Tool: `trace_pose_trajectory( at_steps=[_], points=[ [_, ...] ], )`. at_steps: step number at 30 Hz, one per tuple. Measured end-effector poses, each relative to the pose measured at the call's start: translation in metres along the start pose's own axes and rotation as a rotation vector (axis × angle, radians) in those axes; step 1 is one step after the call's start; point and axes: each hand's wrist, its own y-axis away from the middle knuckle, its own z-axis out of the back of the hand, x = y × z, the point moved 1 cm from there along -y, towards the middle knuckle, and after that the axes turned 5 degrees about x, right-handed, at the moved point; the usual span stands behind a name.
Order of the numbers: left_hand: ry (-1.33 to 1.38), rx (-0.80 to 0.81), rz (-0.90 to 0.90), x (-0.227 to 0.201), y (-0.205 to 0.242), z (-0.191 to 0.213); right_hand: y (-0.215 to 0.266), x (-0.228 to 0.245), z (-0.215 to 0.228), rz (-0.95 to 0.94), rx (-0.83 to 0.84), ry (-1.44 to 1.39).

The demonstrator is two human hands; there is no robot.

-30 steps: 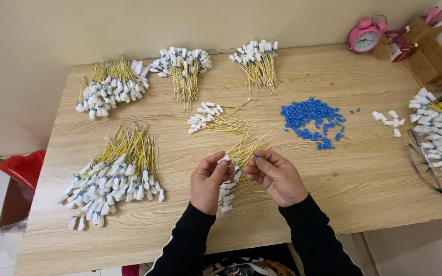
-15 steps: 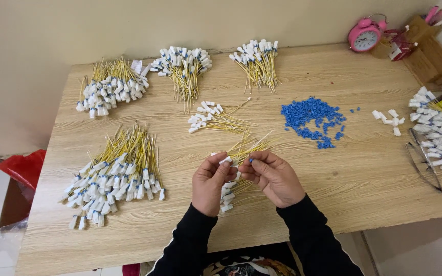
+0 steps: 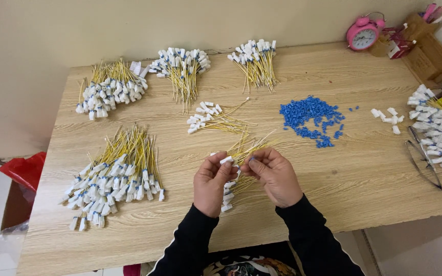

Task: Assembling small plastic components onto thin yellow wires at a workbench

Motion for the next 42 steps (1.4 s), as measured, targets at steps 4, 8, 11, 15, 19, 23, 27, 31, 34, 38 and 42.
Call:
trace_pose_trajectory(
  at_steps=[4, 8, 11, 15, 19, 23, 27, 31, 34, 38, 42],
  points=[
    [0.000, 0.004, 0.003, 0.003, -0.001, 0.000, 0.000, 0.002, 0.000, -0.002, -0.001, 0.027],
    [0.016, 0.026, -0.004, 0.001, 0.001, -0.004, -0.001, -0.002, 0.002, 0.017, -0.023, 0.051],
    [0.029, 0.043, -0.007, 0.001, 0.002, -0.006, -0.002, -0.003, 0.001, 0.026, -0.032, 0.088],
    [-0.001, 0.060, -0.010, 0.010, 0.003, -0.003, -0.003, -0.010, 0.005, 0.037, -0.049, 0.195],
    [-0.042, 0.052, 0.017, 0.010, 0.007, -0.009, -0.001, -0.001, -0.009, 0.029, -0.069, 0.272],
    [-0.046, 0.035, 0.019, 0.006, 0.009, -0.011, 0.003, 0.005, -0.018, 0.064, -0.093, 0.279],
    [-0.059, 0.023, 0.007, 0.015, 0.004, -0.005, 0.002, -0.001, -0.011, 0.098, -0.088, 0.277],
    [-0.066, 0.005, 0.016, 0.011, 0.006, -0.005, 0.004, 0.003, -0.013, 0.136, -0.057, 0.250],
    [-0.044, 0.002, 0.014, 0.010, 0.006, -0.005, 0.004, 0.001, -0.010, 0.167, -0.053, 0.201],
    [-0.032, 0.005, 0.007, 0.012, 0.005, -0.005, 0.006, 0.005, -0.017, 0.199, -0.042, 0.176],
    [-0.027, -0.003, -0.001, 0.012, 0.005, -0.005, 0.009, 0.011, -0.027, 0.191, -0.048, 0.197]
  ],
)
